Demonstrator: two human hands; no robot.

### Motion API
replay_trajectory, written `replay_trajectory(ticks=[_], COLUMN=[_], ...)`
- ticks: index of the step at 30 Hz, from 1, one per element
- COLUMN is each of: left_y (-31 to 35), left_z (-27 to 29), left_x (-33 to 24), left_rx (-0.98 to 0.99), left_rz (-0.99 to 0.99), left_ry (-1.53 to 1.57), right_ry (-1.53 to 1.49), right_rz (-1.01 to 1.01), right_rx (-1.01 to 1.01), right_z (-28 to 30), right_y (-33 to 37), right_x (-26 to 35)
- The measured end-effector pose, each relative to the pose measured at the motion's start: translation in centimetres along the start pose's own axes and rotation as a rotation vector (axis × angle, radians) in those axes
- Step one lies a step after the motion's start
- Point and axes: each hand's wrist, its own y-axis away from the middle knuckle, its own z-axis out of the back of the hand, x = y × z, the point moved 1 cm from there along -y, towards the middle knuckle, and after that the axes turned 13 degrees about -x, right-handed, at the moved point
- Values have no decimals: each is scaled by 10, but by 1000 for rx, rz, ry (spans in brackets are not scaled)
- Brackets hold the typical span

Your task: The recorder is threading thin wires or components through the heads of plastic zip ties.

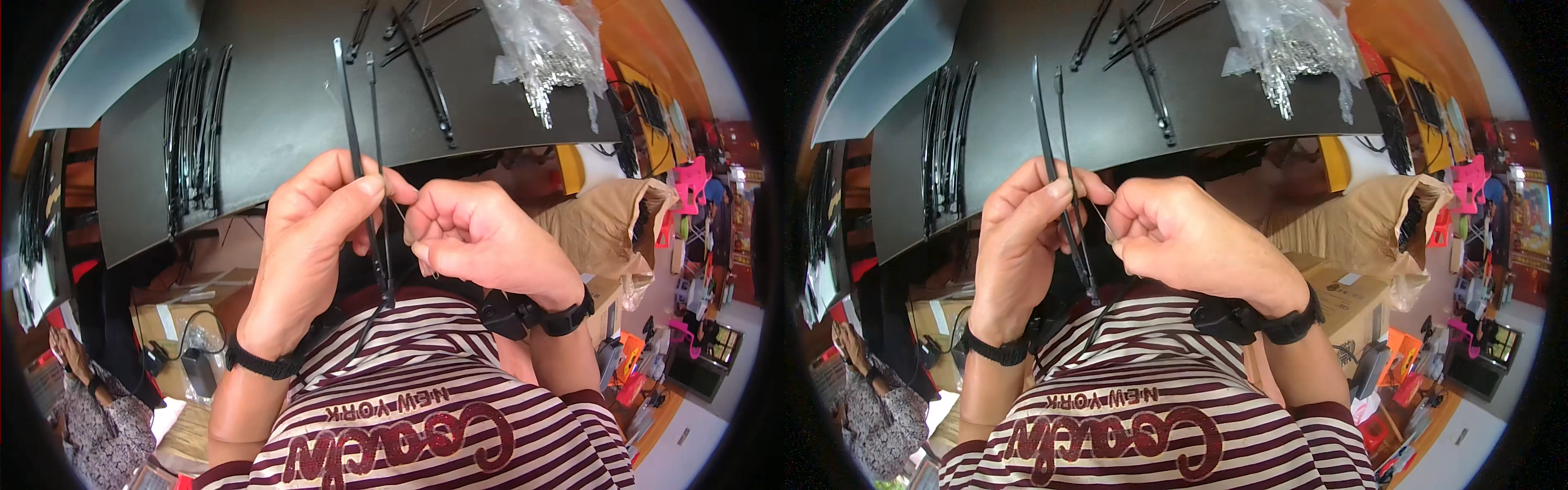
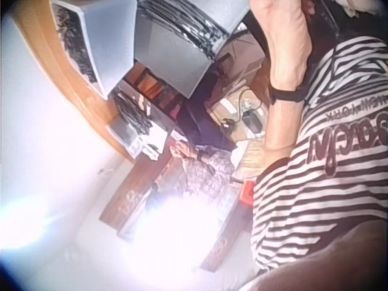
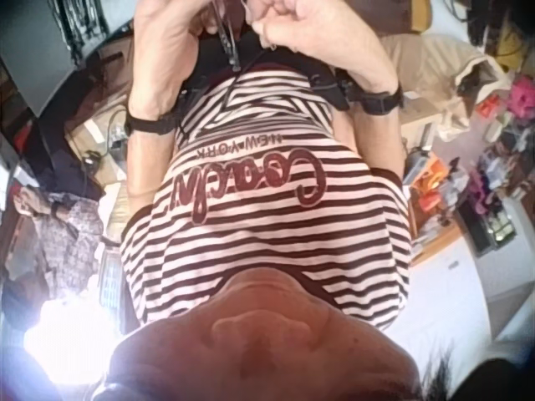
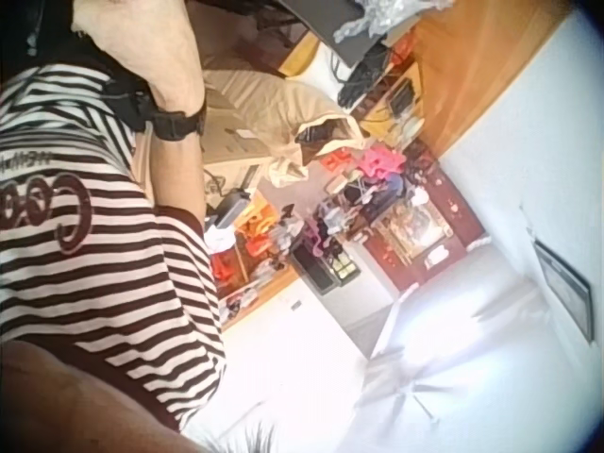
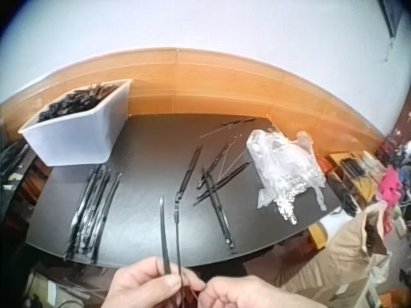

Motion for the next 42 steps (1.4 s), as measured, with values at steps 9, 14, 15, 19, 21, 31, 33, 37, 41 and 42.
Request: replay_trajectory(ticks=[9,14,15,19,21,31,33,37,41,42], left_y=[-1,-2,-2,-1,0,7,9,14,17,17], left_z=[7,7,6,7,8,16,17,19,22,23], left_x=[-3,-2,-3,-2,-2,-9,-10,-12,-12,-12], left_rx=[-105,-77,-83,-88,-85,-90,-96,-115,-110,-112], left_rz=[51,68,67,79,72,-21,-31,-48,-73,-73], left_ry=[35,111,110,145,160,46,51,50,37,39], right_ry=[-150,-404,-405,-499,-644,-561,-541,-509,-544,-554], right_rz=[30,-6,-8,10,-37,-58,-76,-87,-76,-67], right_rx=[-115,-131,-125,-79,18,52,68,56,56,57], right_z=[8,1,-4,-14,-16,-17,-19,-23,-25,-25], right_y=[-9,-19,-20,-23,-23,-21,-22,-24,-26,-27], right_x=[-2,-3,-5,-8,-8,-7,-7,-5,-6,-6])
